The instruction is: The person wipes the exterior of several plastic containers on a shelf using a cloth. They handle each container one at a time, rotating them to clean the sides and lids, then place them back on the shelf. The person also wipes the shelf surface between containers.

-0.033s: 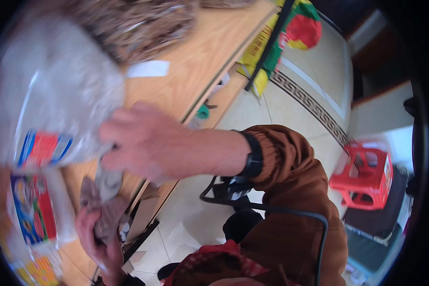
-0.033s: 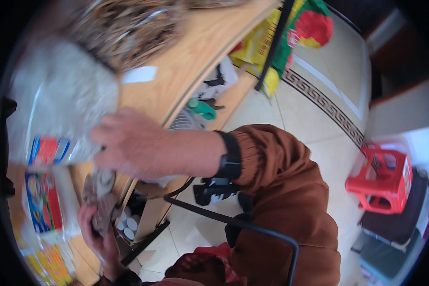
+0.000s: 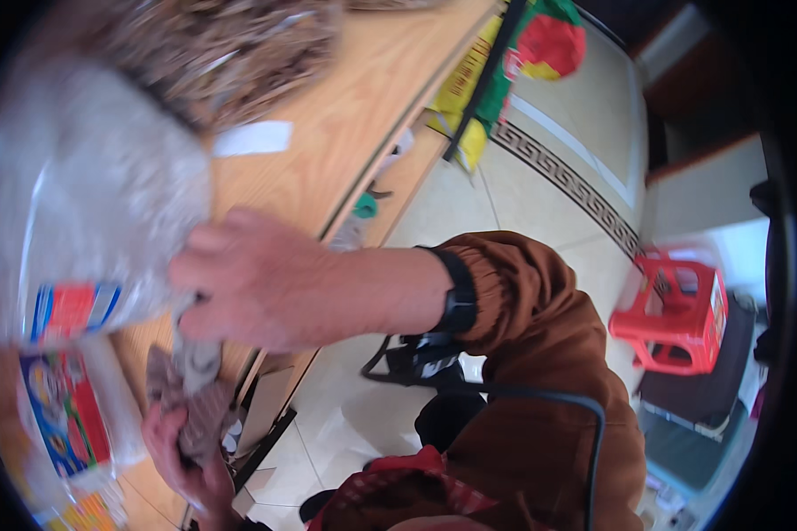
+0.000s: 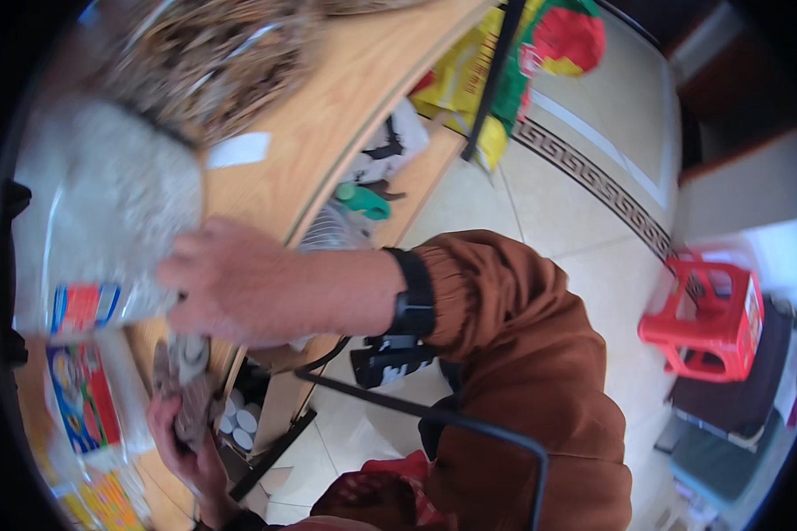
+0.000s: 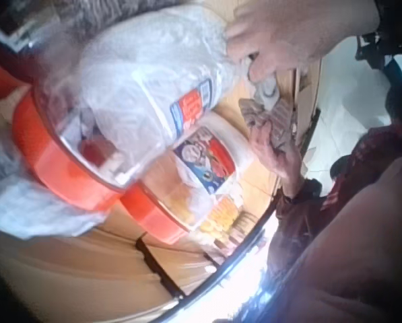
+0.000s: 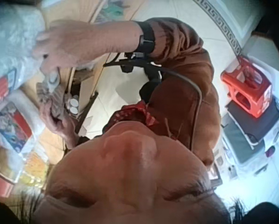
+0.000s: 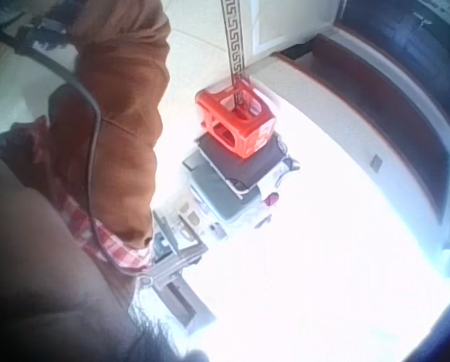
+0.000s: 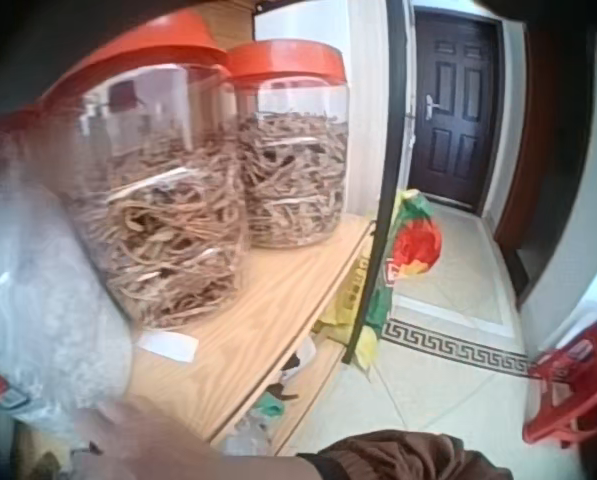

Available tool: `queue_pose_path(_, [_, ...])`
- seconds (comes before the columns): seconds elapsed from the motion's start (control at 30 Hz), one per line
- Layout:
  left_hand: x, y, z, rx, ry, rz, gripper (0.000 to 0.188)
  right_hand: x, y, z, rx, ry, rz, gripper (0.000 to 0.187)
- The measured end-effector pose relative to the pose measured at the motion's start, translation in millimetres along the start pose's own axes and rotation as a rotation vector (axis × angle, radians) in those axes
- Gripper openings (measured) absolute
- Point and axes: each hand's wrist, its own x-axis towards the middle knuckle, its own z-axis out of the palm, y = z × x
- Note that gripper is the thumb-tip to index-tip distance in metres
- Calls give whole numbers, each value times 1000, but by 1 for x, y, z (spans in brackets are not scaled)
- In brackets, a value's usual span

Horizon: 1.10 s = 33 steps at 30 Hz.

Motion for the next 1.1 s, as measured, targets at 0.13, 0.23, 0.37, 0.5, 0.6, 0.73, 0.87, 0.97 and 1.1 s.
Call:
queue_pose_path(0.13, [-5, -11, 0, -91, -15, -126, 43, 3, -2, -9, 105, -82, 27, 3])
queue_pose_path(0.23, [-6, -15, -1, -133, -30, -169, 44, 4, -4, -12, 142, -123, 85, 7])
queue_pose_path(0.37, [-6, -16, -1, -151, -47, -128, 54, 3, -11, -8, 143, -96, 153, 9])
queue_pose_path(0.5, [-3, -21, 3, -142, -52, -56, 50, -1, -29, -6, 104, -54, 251, 13])
queue_pose_path(0.6, [8, -19, 1, -189, -95, -76, 48, -10, -59, -16, 125, -150, 452, 15])
queue_pose_path(0.73, [35, 23, -4, -696, -333, -544, 45, -51, -120, -87, 358, 22, 800, 34])
queue_pose_path(0.87, [44, 129, -11, -819, -797, -550, 51, -95, -204, -224, 701, 565, 1349, 32])
queue_pose_path(0.97, [68, 226, -11, -1051, -1079, -332, 53, -108, -271, -328, 592, 901, 1473, 30])
queue_pose_path(1.1, [133, 362, -19, -1311, -1133, -204, 49, -109, -345, -437, 373, 1134, 1435, 27])
